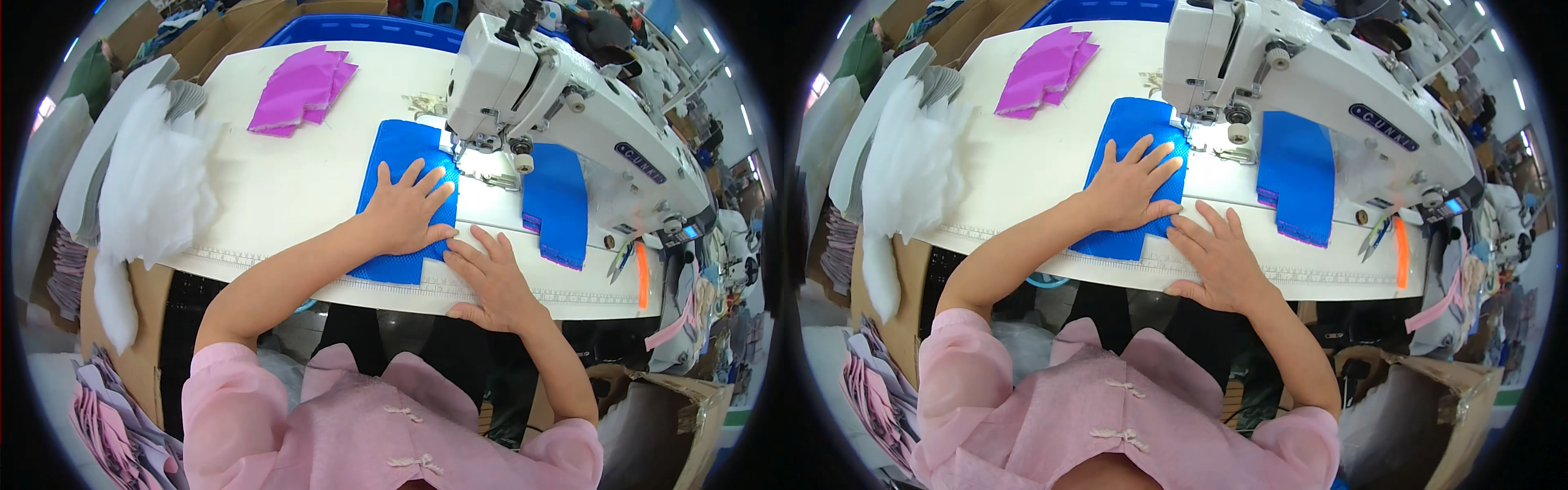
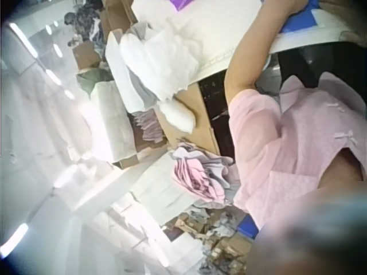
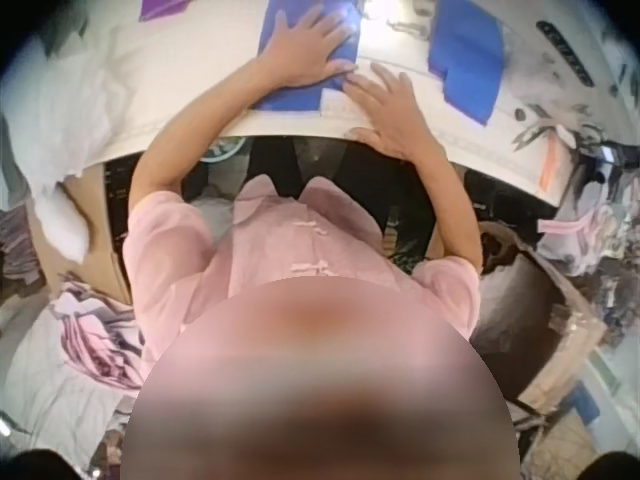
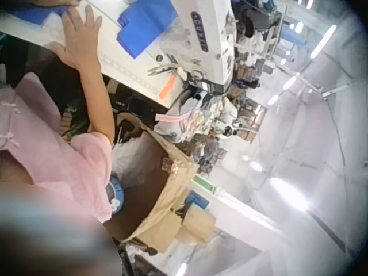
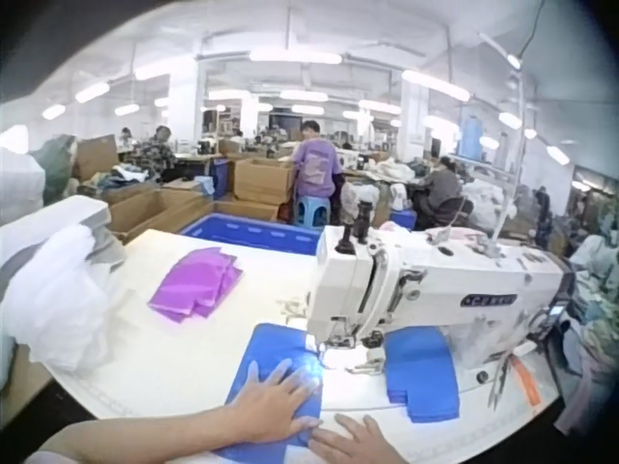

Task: The person is sewing blue and pink fabric pieces together using a sewing machine in a workshop.

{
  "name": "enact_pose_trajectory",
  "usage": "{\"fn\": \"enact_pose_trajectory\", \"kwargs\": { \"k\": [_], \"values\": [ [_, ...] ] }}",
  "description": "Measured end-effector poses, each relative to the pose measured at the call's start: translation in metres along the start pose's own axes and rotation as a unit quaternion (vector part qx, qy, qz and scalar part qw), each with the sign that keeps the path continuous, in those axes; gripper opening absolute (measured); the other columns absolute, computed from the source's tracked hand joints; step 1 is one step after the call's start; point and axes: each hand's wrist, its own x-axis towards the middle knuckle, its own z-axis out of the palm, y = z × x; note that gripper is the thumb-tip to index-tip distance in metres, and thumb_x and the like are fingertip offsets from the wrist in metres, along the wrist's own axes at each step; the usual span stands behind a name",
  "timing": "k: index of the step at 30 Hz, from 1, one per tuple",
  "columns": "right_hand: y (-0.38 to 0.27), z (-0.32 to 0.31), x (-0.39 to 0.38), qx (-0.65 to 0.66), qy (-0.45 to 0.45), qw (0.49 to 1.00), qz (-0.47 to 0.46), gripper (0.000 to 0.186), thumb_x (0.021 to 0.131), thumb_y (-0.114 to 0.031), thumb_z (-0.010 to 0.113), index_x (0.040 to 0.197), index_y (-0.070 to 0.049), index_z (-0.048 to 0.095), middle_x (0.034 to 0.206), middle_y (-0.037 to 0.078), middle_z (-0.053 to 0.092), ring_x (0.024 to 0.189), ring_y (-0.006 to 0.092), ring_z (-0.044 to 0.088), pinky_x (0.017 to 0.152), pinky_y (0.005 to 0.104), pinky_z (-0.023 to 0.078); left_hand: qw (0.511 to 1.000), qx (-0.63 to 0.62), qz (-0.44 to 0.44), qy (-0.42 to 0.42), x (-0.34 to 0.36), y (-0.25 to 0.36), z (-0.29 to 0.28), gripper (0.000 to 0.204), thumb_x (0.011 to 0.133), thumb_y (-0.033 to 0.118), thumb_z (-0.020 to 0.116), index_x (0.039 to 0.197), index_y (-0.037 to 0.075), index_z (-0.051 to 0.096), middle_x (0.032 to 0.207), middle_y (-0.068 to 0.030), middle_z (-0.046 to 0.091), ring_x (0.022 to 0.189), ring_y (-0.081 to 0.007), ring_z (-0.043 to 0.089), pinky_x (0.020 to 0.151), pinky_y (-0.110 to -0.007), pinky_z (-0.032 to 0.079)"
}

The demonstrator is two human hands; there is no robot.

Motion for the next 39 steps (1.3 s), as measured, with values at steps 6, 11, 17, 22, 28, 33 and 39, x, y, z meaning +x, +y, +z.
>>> {"fn": "enact_pose_trajectory", "kwargs": {
  "k": [6, 11, 17, 22, 28, 33, 39],
  "values": [
    [0.01, -0.001, 0.007, 0.032, 0.012, 0.999, 0.015, 0.064, 0.076, -0.056, 0.049, 0.118, -0.006, 0.048, 0.126, 0.011, 0.042, 0.123, 0.0362, 0.028, 0.098, 0.054, 0.021, 0.998, -0.005, -0.003, 0.067, 0.008, -0.002, 0.005, 0.051, 0.081, 0.047, 0.049, 0.119, 0.012, 0.049, 0.128, -0.0108, 0.041, 0.124, -0.0296, 0.032, 0.092, -0.065, 0.021],
    [0.028, 0.006, 0.017, 0.014, 0.023, 0.999, 0.018, 0.059, 0.076, -0.049, 0.054, 0.117, -0.007, 0.048, 0.125, 0.009, 0.043, 0.122, 0.0354, 0.029, 0.097, 0.0541, 0.023, 1.0, 0.003, 0.026, 0.01, 0.008, 0.006, 0.002, 0.028, 0.084, 0.032, 0.052, 0.106, 0.015, 0.059, 0.117, -0.0025, 0.052, 0.118, -0.0206, 0.041, 0.096, -0.059, 0.023],
    [0.042, 0.005, 0.038, -0.019, 0.077, 0.997, 0.001, 0.058, 0.078, -0.051, 0.05, 0.114, -0.005, 0.05, 0.122, 0.01, 0.046, 0.117, 0.0349, 0.034, 0.094, 0.0488, 0.025, 0.998, 0.038, 0.029, 0.038, 0.008, 0.002, -0.007, 0.019, 0.082, 0.023, 0.055, 0.096, 0.015, 0.064, 0.108, 0.0025, 0.057, 0.112, -0.0146, 0.046, 0.097, -0.059, 0.021],
    [0.053, 0.01, 0.052, -0.036, 0.103, 0.994, 0.0, 0.059, 0.079, -0.052, 0.048, 0.113, -0.004, 0.05, 0.12, 0.011, 0.047, 0.116, 0.0348, 0.035, 0.093, 0.0447, 0.025, 0.997, 0.043, 0.023, 0.059, 0.019, -0.006, 0.002, 0.019, 0.082, 0.023, 0.055, 0.097, 0.014, 0.062, 0.106, 0.0028, 0.057, 0.111, -0.0147, 0.046, 0.096, -0.06, 0.022],
    [0.057, 0.016, 0.059, -0.085, 0.134, 0.987, 0.021, 0.057, 0.081, -0.049, 0.047, 0.115, -0.003, 0.048, 0.121, 0.012, 0.046, 0.117, 0.0322, 0.035, 0.091, 0.0451, 0.026, 0.995, 0.056, 0.008, 0.084, 0.033, -0.012, 0.007, 0.02, 0.08, 0.021, 0.054, 0.098, 0.013, 0.06, 0.105, 0.0023, 0.056, 0.108, -0.0137, 0.047, 0.091, -0.06, 0.026],
    [0.055, 0.015, 0.057, -0.032, 0.149, 0.988, 0.007, 0.049, 0.073, -0.032, 0.059, 0.111, -0.003, 0.049, 0.119, 0.012, 0.047, 0.113, 0.0325, 0.038, 0.091, 0.0439, 0.029, 0.993, 0.038, -0.012, 0.114, 0.043, -0.018, 0.022, 0.024, 0.076, 0.02, 0.053, 0.098, 0.01, 0.057, 0.111, -0.0015, 0.053, 0.11, -0.0183, 0.044, 0.087, -0.058, 0.026],
    [0.053, 0.011, 0.05, -0.029, 0.164, 0.986, 0.015, 0.041, 0.073, -0.028, 0.057, 0.106, -0.005, 0.052, 0.115, 0.012, 0.05, 0.111, 0.0337, 0.04, 0.092, 0.0437, 0.03, 0.99, -0.005, -0.039, 0.138, 0.048, -0.017, 0.038, 0.038, 0.082, 0.028, 0.05, 0.115, 0.008, 0.051, 0.123, -0.0076, 0.044, 0.121, -0.026, 0.033, 0.089, -0.062, 0.023]
  ]
}}
